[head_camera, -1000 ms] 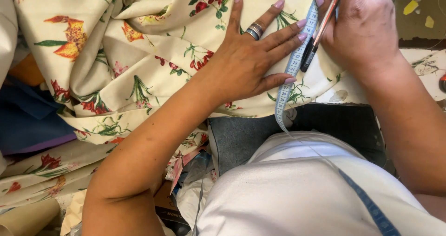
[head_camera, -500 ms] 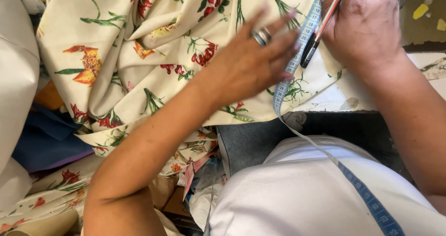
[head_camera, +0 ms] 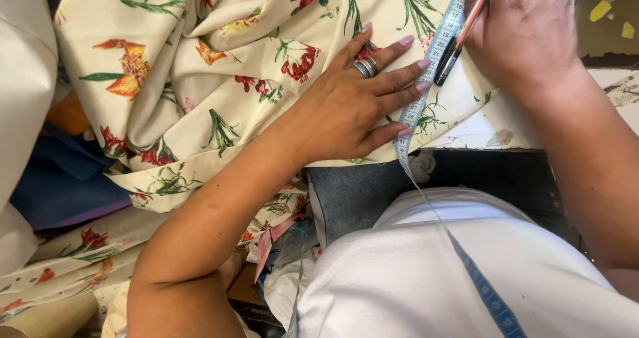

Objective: Repairing a floral print garment by measuring fabric and sewing on elastic components.

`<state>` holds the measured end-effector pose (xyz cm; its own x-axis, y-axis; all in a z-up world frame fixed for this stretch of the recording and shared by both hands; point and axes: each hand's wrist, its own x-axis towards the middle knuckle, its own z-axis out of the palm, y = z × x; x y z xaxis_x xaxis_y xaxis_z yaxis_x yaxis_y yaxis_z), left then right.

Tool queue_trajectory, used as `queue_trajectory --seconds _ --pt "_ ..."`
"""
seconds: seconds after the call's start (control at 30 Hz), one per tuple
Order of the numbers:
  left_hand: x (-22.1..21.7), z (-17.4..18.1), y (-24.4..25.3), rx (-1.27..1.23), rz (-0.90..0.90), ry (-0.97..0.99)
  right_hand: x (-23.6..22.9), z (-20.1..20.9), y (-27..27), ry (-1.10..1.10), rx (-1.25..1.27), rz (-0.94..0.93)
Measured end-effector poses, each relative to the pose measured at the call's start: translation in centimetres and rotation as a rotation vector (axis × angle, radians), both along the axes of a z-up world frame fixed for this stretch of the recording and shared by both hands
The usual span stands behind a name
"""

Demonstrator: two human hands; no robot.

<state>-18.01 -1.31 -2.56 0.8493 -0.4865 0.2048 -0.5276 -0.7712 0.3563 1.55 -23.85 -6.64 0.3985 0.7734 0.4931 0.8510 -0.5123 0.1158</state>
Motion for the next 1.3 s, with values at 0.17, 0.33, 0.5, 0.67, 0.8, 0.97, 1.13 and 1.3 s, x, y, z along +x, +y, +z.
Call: queue_trajectory --seconds 0.17,0.33,0.5,0.67,0.8,0.97,1.13,1.3 --pt "0.1 -0.7 0.2 -0.032 0.018 -0.040 -5.6 5.8 -1.8 0.555 0.292 0.296" --pt "0.2 -1.2 0.4 -0.075 0.024 -0.071 -11.9 6.6 -3.2 1.175 0.331 0.380" --pt "0.0 -0.9 0.3 -0.120 0.014 -0.097 -11.9 5.7 -3.3 1.223 0.289 0.281" --pt "0.1 -0.9 0.2 -0.122 0.018 -0.111 -11.7 5.4 -2.3 0.948 0.204 0.470" --pt "0.1 -1.0 0.3 -0.123 0.009 -0.094 -11.8 5.3 -2.3 0.936 0.205 0.446" --pt "0.1 -0.9 0.3 -0.120 0.021 -0.061 -11.8 5.9 -1.5 0.967 0.220 0.546" --pt "0.1 -0.8 0.3 -0.120 0.020 -0.071 -11.8 5.8 -1.6 0.935 0.220 0.520" --pt "0.2 -0.8 0.3 -0.124 0.018 -0.075 -11.9 5.9 -1.5 0.949 0.248 0.476"
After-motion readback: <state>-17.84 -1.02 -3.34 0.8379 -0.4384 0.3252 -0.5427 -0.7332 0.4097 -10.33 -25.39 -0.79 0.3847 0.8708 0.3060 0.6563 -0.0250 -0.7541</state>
